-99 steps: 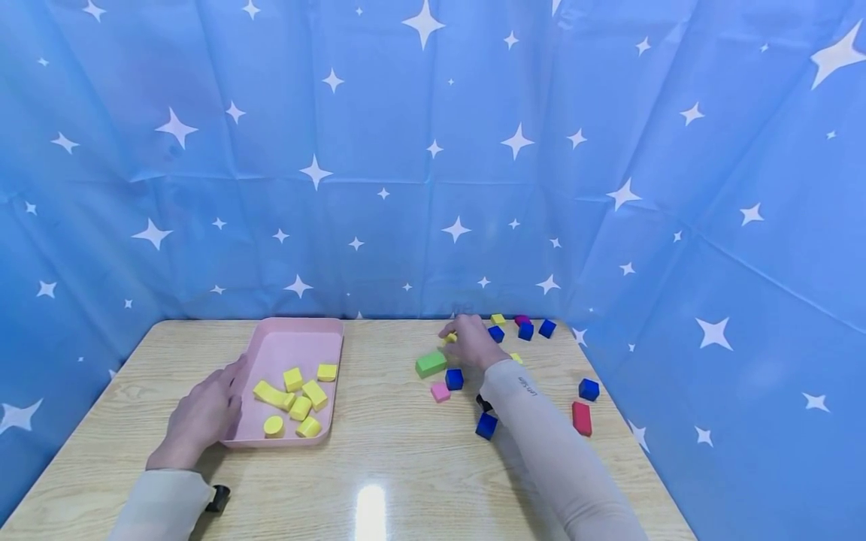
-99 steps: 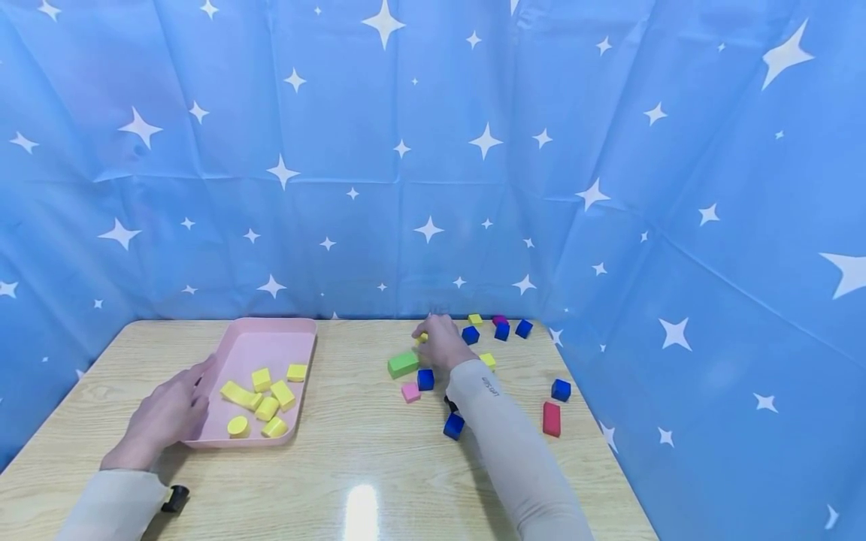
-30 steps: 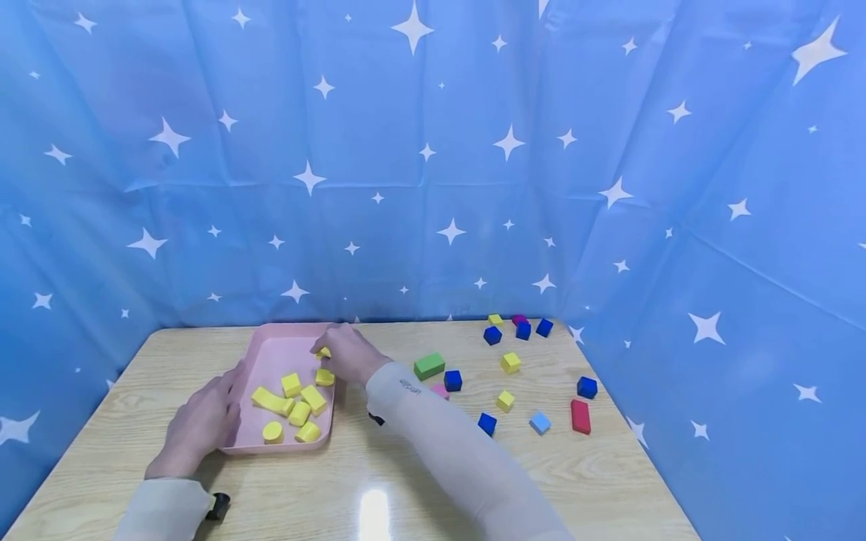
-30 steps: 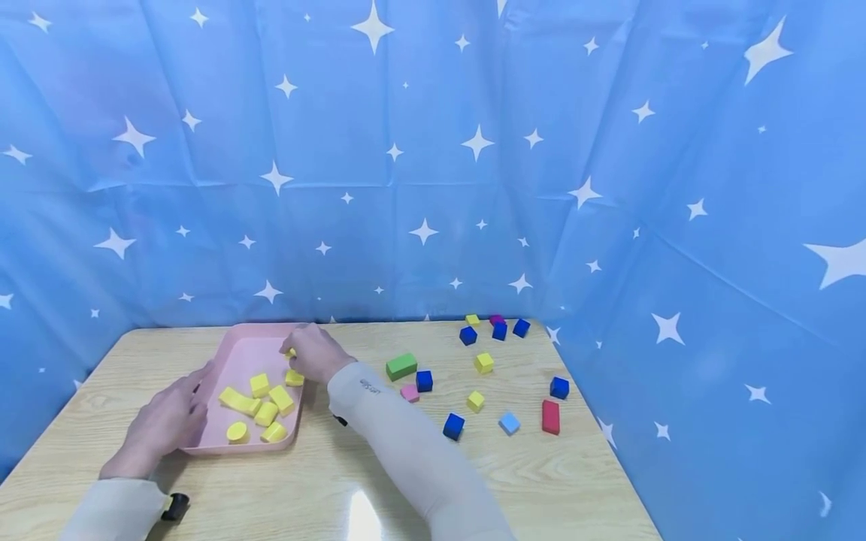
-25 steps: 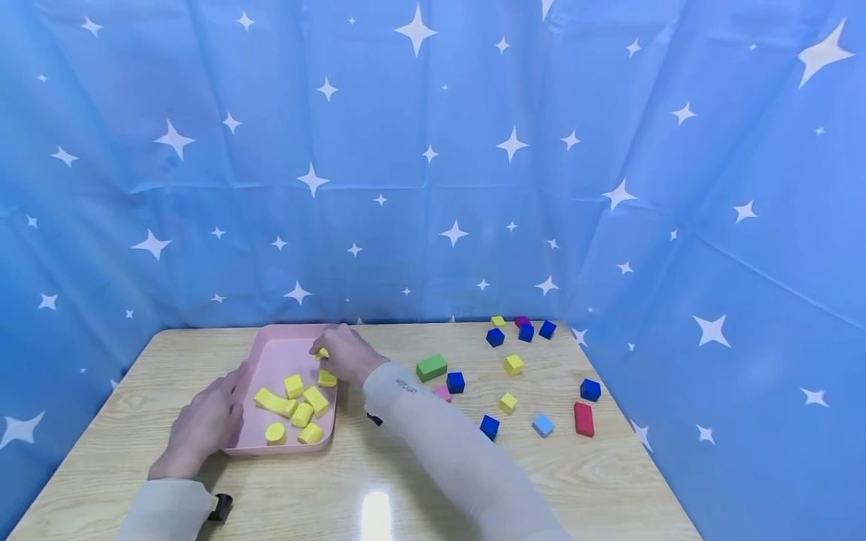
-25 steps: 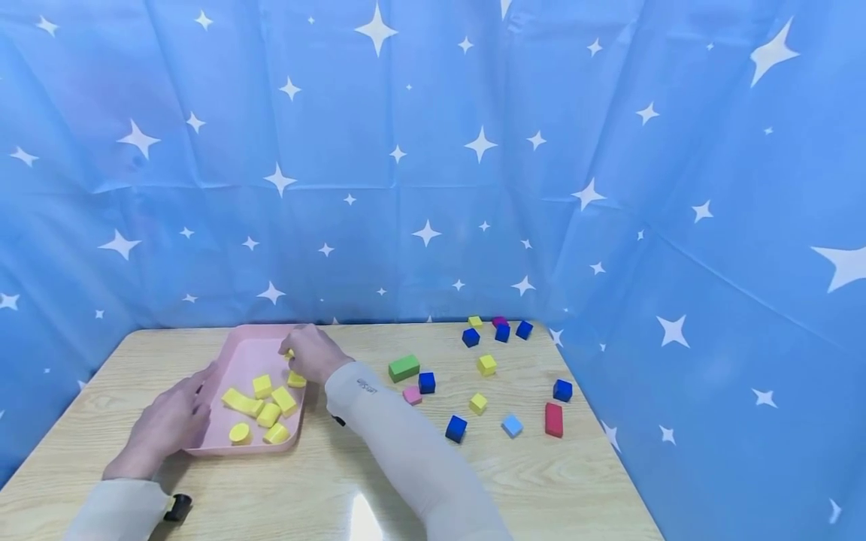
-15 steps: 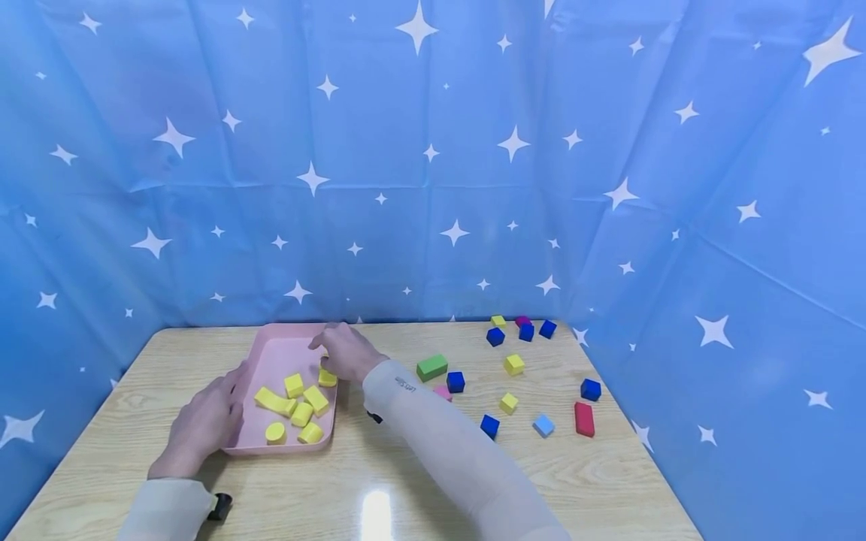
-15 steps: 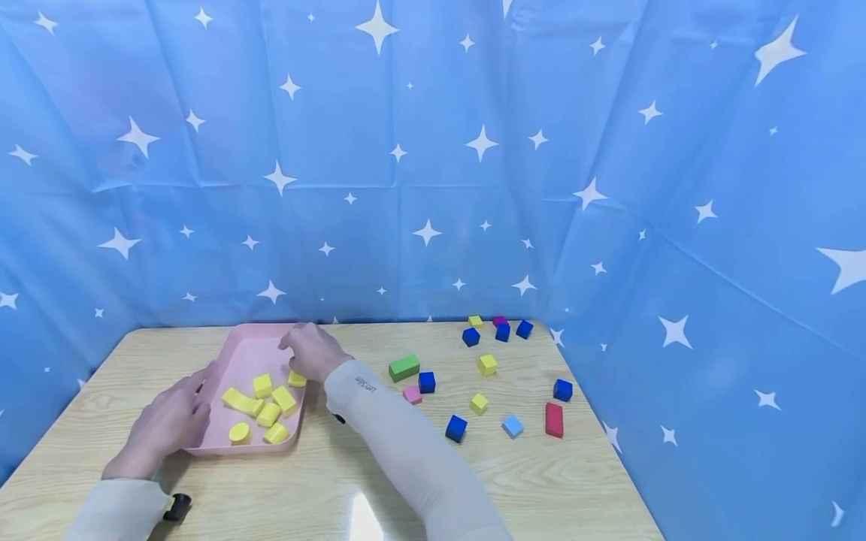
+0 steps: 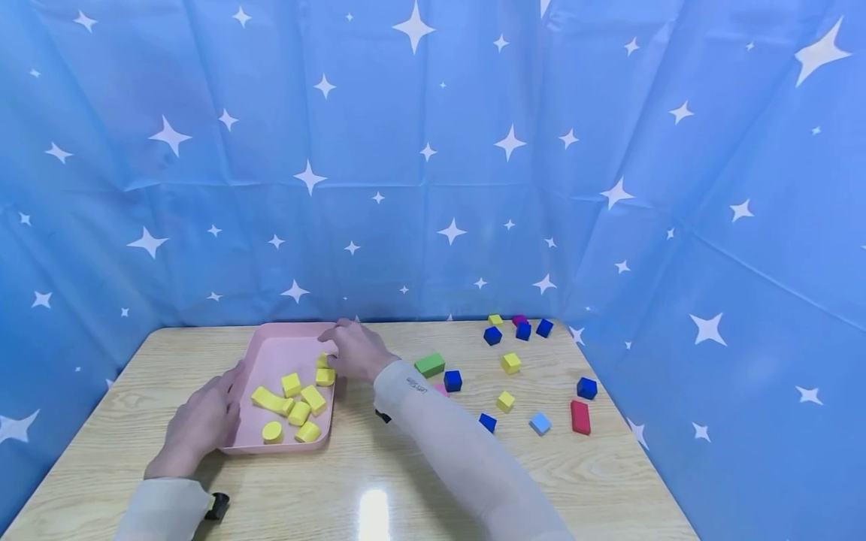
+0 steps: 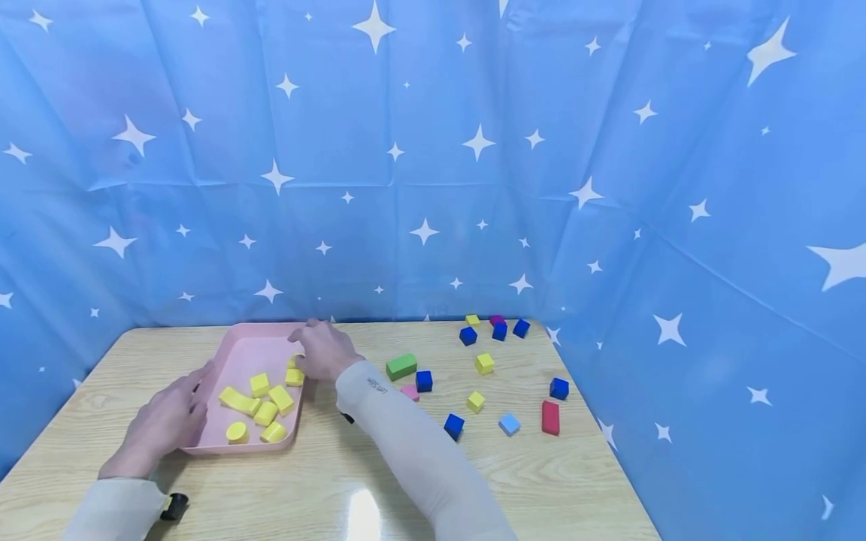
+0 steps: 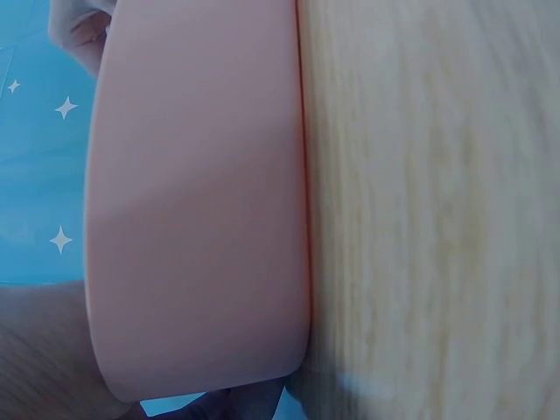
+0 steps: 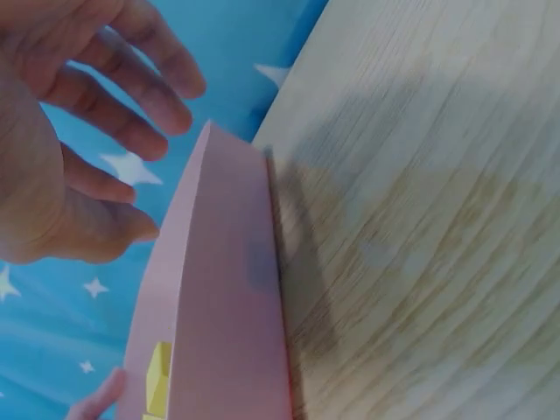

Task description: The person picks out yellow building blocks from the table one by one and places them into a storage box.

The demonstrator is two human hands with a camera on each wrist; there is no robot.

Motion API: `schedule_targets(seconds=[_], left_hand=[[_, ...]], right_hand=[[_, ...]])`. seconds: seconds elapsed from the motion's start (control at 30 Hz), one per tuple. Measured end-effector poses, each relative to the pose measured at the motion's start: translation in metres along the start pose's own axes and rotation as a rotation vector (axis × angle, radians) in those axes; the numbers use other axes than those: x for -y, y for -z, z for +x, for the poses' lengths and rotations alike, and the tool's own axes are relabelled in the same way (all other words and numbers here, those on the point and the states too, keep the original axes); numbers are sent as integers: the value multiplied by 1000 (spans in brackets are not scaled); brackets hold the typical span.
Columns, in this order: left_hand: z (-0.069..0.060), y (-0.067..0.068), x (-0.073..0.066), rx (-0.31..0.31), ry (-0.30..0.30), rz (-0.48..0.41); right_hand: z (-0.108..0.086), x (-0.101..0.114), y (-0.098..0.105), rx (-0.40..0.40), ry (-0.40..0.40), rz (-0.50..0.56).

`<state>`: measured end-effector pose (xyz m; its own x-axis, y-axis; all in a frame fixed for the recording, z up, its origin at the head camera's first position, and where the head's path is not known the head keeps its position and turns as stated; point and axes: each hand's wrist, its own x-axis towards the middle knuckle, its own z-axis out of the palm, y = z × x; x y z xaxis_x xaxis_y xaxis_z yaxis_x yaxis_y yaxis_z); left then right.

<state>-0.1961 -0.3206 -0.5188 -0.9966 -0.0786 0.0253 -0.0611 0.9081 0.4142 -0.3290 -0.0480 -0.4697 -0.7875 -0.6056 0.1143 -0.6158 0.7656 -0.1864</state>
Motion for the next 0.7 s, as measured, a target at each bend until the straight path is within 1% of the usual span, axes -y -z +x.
schedule_targets(seconds=[0.13,0.27,0.43,0.7], left_hand=[[0,0,0,7,1,8],[-1,1,-1,12,-2,13],[-1,1,-1,8,-8,16],[-1,0,-1,15,7,13]], right_hand=[[-6,-10,4,-6,-31,24],[-12,-22,7,4,-52,35],[-21,-40,10,13,-69,31],[-44,-71,19,4,-78,91]])
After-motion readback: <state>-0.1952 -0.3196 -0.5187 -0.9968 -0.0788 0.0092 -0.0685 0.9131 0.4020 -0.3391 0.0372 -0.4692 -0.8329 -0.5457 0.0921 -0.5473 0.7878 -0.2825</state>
